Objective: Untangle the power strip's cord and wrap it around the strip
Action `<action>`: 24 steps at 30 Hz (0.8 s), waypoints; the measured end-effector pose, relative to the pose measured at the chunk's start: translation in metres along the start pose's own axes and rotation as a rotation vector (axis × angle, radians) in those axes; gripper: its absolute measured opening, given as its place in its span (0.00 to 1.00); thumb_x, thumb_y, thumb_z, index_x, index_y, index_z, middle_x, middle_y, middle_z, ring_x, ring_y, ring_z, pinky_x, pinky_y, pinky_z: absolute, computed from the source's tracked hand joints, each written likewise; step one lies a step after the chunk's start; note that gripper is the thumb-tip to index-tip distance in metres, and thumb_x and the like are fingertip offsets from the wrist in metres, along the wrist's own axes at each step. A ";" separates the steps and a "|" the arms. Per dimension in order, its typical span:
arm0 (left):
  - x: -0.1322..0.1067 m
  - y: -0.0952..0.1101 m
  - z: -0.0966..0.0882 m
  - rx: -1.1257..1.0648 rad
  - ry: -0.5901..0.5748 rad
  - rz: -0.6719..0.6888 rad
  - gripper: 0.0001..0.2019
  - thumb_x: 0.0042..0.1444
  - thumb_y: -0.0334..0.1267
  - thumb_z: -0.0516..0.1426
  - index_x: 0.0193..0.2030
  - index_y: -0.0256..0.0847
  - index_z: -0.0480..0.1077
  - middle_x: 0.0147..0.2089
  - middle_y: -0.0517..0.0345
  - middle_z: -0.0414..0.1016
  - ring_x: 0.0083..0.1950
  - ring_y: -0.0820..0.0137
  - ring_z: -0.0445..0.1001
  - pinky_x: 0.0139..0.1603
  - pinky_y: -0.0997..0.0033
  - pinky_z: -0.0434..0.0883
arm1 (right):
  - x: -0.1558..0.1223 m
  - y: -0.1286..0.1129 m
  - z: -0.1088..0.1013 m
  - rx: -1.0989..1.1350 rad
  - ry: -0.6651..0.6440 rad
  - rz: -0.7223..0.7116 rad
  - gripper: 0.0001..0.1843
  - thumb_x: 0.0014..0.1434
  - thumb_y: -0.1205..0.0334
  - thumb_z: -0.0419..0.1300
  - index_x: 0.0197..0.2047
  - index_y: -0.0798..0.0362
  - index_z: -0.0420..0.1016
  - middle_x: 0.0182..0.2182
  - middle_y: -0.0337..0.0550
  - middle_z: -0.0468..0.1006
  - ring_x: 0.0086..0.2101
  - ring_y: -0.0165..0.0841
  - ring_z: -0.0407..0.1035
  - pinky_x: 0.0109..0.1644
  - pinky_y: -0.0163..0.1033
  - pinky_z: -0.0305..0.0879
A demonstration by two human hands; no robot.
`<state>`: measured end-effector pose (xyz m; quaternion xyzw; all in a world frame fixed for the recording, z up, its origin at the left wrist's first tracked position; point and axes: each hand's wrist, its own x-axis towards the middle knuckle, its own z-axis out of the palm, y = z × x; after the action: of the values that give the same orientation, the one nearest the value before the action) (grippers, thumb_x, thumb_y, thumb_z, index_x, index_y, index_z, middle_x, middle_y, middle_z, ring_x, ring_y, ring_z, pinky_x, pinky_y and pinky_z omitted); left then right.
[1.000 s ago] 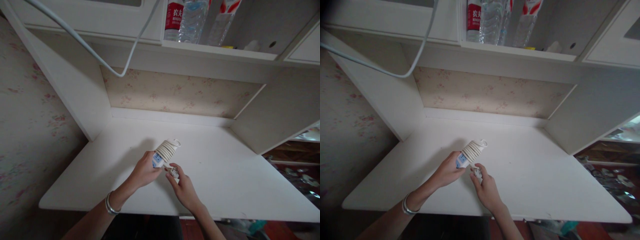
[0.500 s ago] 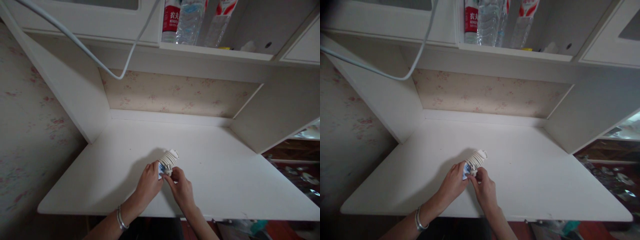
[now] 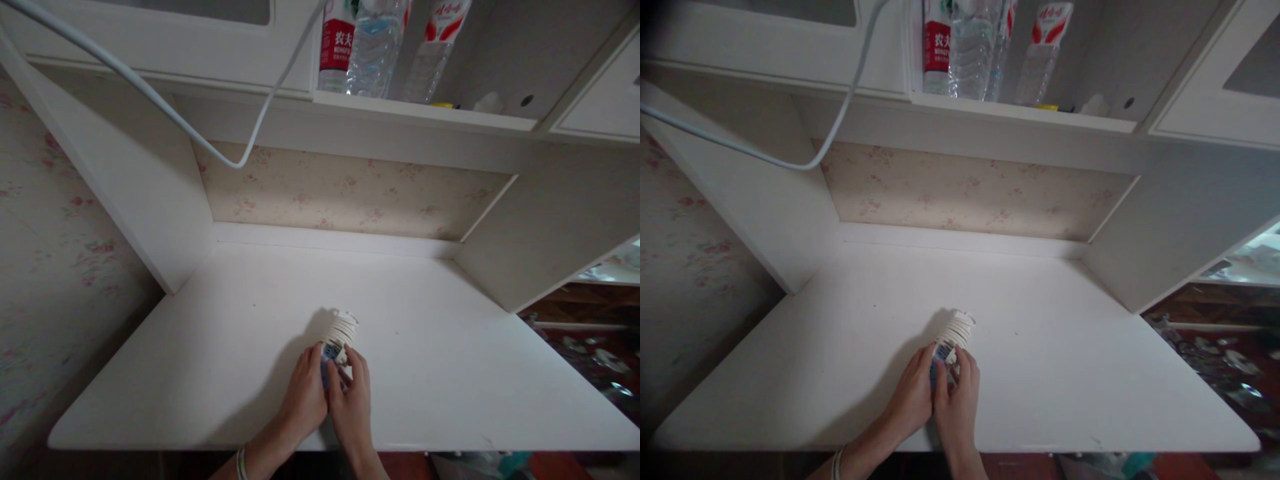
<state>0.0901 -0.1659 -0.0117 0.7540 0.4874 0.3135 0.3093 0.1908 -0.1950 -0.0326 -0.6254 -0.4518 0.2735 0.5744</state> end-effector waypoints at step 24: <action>-0.004 -0.010 -0.017 -0.182 -0.088 -0.013 0.24 0.57 0.33 0.53 0.61 0.45 0.57 0.58 0.47 0.68 0.52 0.65 0.71 0.53 0.58 0.72 | 0.121 0.005 -0.070 0.340 0.089 0.329 0.35 0.42 0.56 0.70 0.54 0.50 0.66 0.46 0.45 0.75 0.36 0.35 0.74 0.34 0.34 0.71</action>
<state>0.0702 -0.1635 -0.0097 0.7326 0.4480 0.3208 0.3996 0.3060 -0.1215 -0.0029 -0.5962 -0.2656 0.4076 0.6386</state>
